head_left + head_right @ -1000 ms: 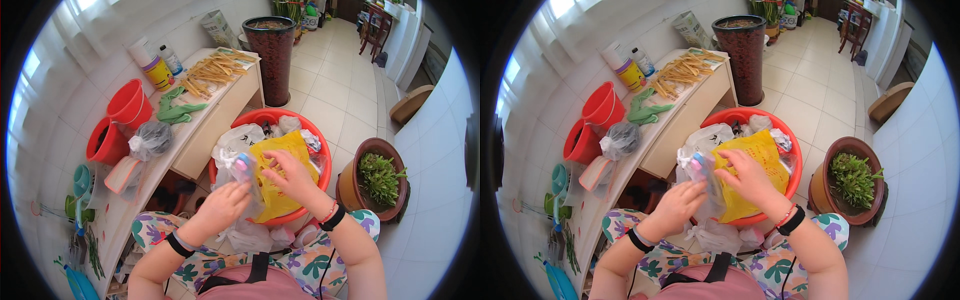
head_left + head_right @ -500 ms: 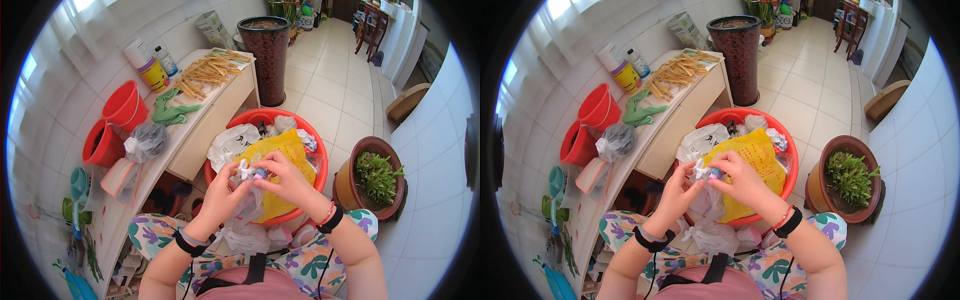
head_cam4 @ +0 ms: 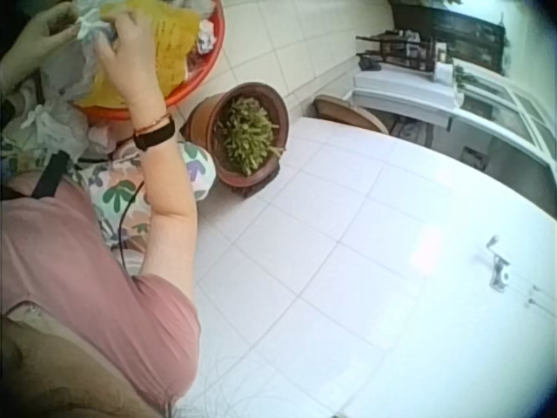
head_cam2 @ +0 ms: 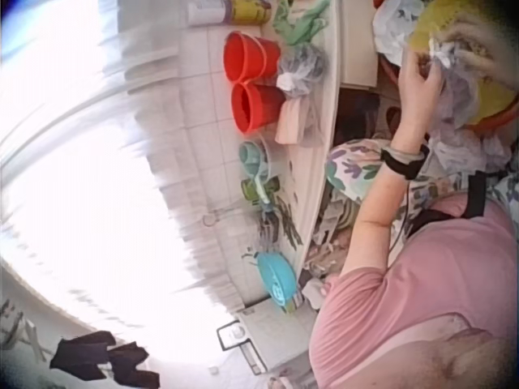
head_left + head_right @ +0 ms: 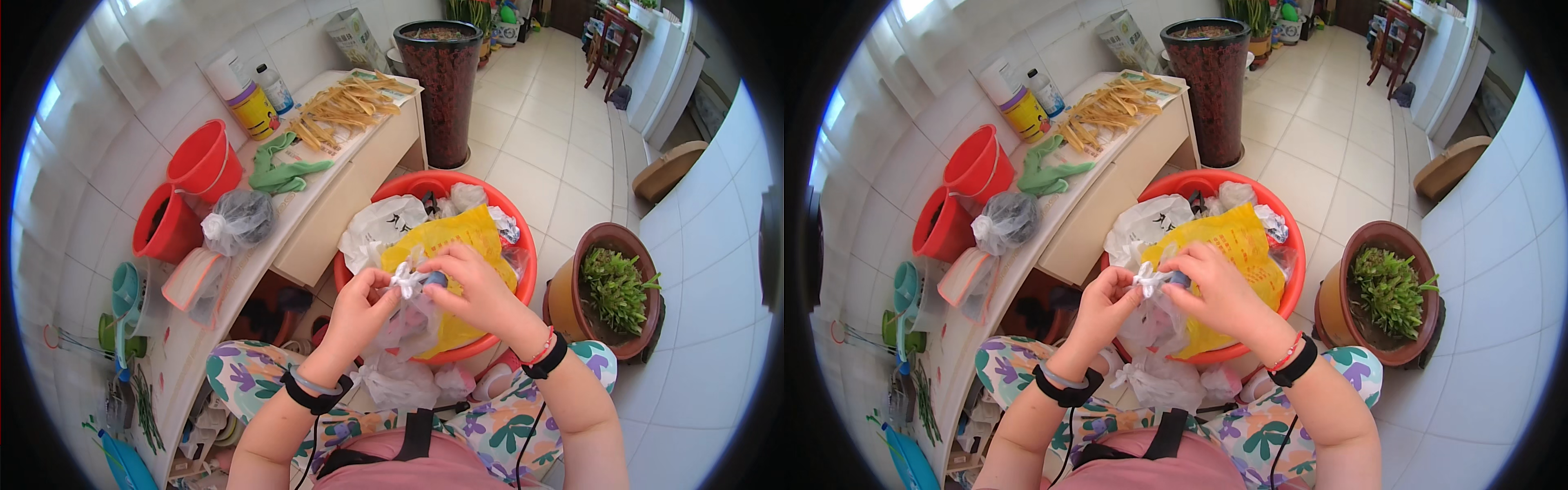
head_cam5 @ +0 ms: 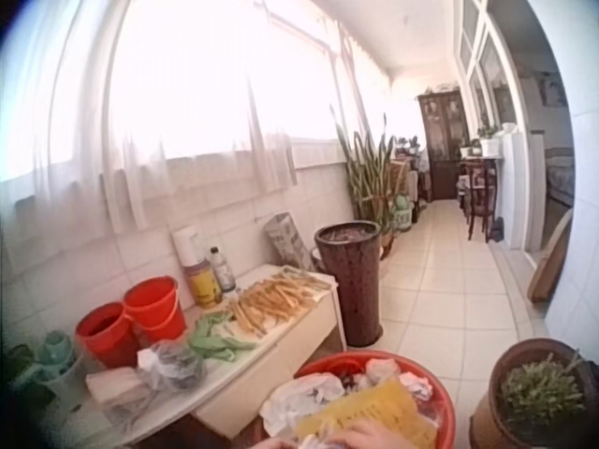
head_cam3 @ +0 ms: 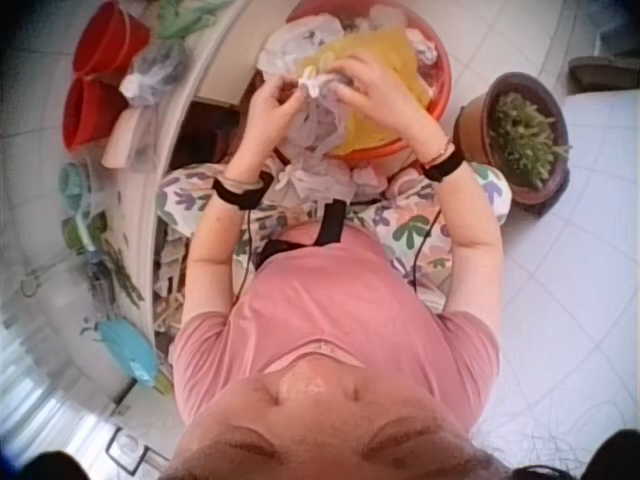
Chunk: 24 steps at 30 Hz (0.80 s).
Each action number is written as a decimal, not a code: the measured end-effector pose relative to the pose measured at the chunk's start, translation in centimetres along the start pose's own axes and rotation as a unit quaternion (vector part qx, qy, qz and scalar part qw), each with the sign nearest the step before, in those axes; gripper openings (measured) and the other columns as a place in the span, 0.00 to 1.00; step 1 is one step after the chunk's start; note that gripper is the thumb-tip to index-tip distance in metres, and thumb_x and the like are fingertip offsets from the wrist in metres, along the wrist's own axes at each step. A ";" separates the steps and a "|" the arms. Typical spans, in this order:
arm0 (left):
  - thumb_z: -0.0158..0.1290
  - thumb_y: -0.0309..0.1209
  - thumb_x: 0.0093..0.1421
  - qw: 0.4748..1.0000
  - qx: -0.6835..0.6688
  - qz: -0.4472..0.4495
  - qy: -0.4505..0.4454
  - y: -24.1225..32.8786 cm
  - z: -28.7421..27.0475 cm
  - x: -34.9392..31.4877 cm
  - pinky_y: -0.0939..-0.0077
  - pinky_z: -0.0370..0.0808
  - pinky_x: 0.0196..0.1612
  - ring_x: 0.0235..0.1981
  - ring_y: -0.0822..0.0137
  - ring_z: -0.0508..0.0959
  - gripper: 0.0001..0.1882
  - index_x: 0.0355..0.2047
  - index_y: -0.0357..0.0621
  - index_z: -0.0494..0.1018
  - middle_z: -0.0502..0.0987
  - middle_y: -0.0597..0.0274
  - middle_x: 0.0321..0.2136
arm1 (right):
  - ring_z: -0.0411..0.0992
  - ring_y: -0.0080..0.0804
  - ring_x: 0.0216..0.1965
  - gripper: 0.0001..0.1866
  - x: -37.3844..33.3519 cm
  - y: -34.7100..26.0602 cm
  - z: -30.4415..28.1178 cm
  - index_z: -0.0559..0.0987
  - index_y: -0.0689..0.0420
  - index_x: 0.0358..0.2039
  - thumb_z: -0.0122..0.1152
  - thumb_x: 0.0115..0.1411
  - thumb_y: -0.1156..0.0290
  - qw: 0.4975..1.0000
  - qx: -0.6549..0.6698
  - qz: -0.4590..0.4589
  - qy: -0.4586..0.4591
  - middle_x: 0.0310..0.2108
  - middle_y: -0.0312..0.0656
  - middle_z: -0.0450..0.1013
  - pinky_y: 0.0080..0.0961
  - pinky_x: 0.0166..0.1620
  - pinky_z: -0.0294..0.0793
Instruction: Sorting clothes and household items from a laundry bucket into plastic bags.
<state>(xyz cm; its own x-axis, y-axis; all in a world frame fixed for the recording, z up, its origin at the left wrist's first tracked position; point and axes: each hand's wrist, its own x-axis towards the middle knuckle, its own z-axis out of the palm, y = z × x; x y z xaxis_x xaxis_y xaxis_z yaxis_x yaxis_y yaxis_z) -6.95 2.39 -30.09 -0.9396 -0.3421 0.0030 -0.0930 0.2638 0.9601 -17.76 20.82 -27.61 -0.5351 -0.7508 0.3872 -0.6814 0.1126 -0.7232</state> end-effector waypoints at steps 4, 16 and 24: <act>0.56 0.28 0.55 0.996 0.081 0.047 -0.013 2.3 0.8 -0.6 0.82 0.67 0.25 0.21 0.78 0.68 0.09 0.33 0.37 0.71 0.72 0.65 0.27 | 0.69 0.42 0.41 0.10 0.2 0.3 0.3 0.76 0.59 0.35 0.61 0.51 0.72 0.999 -0.008 -0.037 0.016 0.36 0.44 0.70 0.34 0.46 0.69; 0.52 0.29 0.54 0.996 0.085 0.034 -0.008 1.8 1.7 -0.6 0.81 0.67 0.25 0.20 0.76 0.69 0.07 0.29 0.38 0.69 0.71 0.63 0.24 | 0.71 0.46 0.32 0.05 0.3 -0.5 1.6 0.71 0.59 0.28 0.57 0.51 0.75 0.995 -0.080 0.033 0.055 0.28 0.45 0.70 0.37 0.36 0.70; 0.39 0.39 0.69 0.970 -0.200 -0.133 0.036 0.9 1.6 0.3 0.86 0.61 0.19 0.16 0.81 0.63 0.14 0.30 0.45 0.67 0.70 0.68 0.18 | 0.71 0.48 0.30 0.08 -0.3 0.9 2.1 0.69 0.60 0.34 0.56 0.55 0.72 0.995 -0.028 0.006 0.099 0.27 0.47 0.70 0.37 0.34 0.71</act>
<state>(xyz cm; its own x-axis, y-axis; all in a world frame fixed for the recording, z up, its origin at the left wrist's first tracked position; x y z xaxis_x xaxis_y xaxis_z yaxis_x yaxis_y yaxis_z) -7.81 3.96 -29.63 -0.8732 -0.4164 -0.2533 -0.1796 -0.2084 0.9614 -17.23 19.79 -29.58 -0.6279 -0.6070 0.4872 -0.6975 0.1609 -0.6983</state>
